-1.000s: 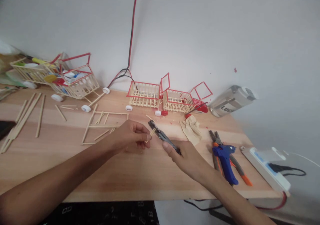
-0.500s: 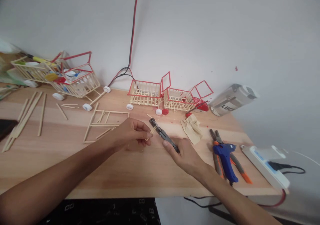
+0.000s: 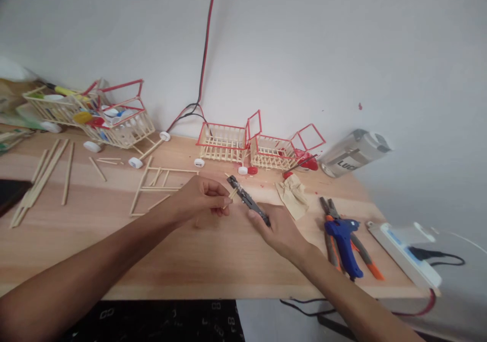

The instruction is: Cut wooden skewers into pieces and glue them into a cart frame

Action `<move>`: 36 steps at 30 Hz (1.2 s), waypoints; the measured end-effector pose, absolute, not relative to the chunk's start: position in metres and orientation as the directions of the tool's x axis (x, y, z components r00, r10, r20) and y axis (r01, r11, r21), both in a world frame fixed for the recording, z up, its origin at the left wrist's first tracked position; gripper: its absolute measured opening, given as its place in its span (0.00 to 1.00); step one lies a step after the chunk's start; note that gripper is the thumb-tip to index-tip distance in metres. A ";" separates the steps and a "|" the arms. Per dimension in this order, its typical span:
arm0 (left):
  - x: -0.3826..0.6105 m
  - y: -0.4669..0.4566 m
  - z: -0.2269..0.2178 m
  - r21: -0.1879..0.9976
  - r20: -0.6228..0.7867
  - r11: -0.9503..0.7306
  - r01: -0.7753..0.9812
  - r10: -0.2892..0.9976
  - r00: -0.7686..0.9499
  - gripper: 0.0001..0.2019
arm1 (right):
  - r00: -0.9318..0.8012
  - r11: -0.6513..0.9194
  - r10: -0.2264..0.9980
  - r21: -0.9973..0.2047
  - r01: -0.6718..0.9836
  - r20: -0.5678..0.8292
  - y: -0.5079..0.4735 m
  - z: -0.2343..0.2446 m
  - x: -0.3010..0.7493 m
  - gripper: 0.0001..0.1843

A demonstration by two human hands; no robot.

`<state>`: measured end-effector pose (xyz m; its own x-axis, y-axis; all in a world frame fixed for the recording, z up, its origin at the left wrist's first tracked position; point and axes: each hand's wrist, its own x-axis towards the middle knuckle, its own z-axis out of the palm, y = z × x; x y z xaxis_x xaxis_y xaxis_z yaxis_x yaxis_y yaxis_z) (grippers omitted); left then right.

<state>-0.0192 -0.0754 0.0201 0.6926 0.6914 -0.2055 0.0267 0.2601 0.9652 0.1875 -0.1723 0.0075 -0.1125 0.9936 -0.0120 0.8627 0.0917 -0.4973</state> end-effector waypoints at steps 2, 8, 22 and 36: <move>-0.019 -0.075 0.019 0.966 -0.209 0.258 0.032 0.697 0.686 0.03 | -0.123 0.101 0.992 -0.481 0.871 -0.015 -0.171 0.010 0.187 0.25; -0.019 -0.071 0.017 0.960 -0.230 0.276 0.040 0.703 0.673 0.04 | -0.136 0.114 0.991 -0.450 0.886 -0.015 -0.165 0.007 0.187 0.26; -0.021 -0.070 0.022 0.967 -0.204 0.253 0.025 0.717 0.667 0.03 | -0.085 0.079 0.996 -0.493 0.867 0.012 -0.163 -0.006 0.188 0.29; -0.087 -0.057 0.053 0.796 0.140 -0.435 0.421 0.809 0.571 0.05 | 0.276 0.029 0.948 -0.906 0.422 0.158 -0.127 0.013 0.160 0.38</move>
<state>-0.0873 -0.0565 0.0532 0.5707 0.8091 0.1402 0.4205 -0.4347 0.7964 0.1595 -0.1273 0.0127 0.2760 0.9480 0.1583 0.4218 0.0286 -0.9062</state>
